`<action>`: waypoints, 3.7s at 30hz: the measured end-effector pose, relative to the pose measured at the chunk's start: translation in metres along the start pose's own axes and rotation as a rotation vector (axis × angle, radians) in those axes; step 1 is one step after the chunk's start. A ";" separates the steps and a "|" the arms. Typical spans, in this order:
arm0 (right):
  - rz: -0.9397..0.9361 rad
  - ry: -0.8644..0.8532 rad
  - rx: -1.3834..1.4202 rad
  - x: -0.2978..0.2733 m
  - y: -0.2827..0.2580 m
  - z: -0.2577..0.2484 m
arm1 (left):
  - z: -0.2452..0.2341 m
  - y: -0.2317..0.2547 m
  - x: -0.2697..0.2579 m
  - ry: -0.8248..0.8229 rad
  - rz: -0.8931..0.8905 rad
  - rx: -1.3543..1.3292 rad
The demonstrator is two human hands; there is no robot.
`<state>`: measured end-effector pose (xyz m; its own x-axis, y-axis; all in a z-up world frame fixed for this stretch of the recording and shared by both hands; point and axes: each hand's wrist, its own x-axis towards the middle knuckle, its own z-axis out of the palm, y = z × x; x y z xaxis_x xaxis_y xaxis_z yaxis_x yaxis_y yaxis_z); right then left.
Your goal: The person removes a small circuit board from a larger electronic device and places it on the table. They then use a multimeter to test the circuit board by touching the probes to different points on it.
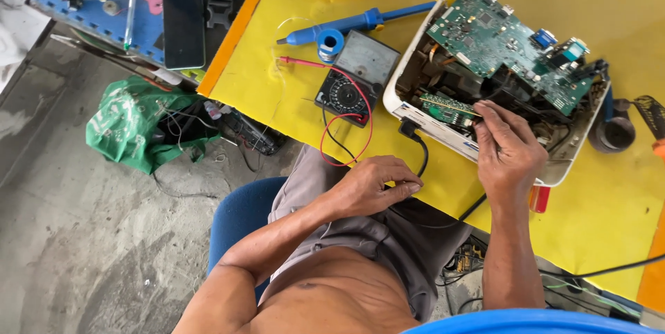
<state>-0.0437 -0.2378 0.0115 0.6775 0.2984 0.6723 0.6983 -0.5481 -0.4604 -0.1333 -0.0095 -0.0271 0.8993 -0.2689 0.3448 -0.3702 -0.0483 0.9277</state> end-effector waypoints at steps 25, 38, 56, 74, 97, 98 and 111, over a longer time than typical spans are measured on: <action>0.156 -0.267 0.005 0.013 -0.015 -0.015 | -0.155 0.036 0.006 0.029 -0.145 0.337; -0.015 -0.083 -0.013 0.006 -0.010 -0.007 | -0.171 -0.072 0.043 0.196 0.107 1.261; 0.162 -0.215 0.064 0.012 -0.025 -0.020 | -0.072 0.035 0.031 0.610 0.272 -0.178; 0.219 -0.039 -0.329 -0.135 -0.063 -0.044 | -0.036 0.029 0.024 0.503 0.087 -0.526; -0.297 0.331 -0.195 -0.041 0.019 0.001 | -0.008 0.011 0.067 0.451 0.227 0.139; -0.239 0.299 -0.144 -0.027 0.009 0.003 | -0.011 0.006 0.071 0.440 0.291 0.246; -0.002 0.044 -0.238 0.008 -0.011 0.002 | -0.024 -0.012 0.078 0.339 0.281 0.148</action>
<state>-0.0460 -0.2275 0.0206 0.6615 0.2681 0.7004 0.6222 -0.7177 -0.3128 -0.0534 -0.0067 -0.0075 0.7754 0.0367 0.6304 -0.6178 -0.1623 0.7694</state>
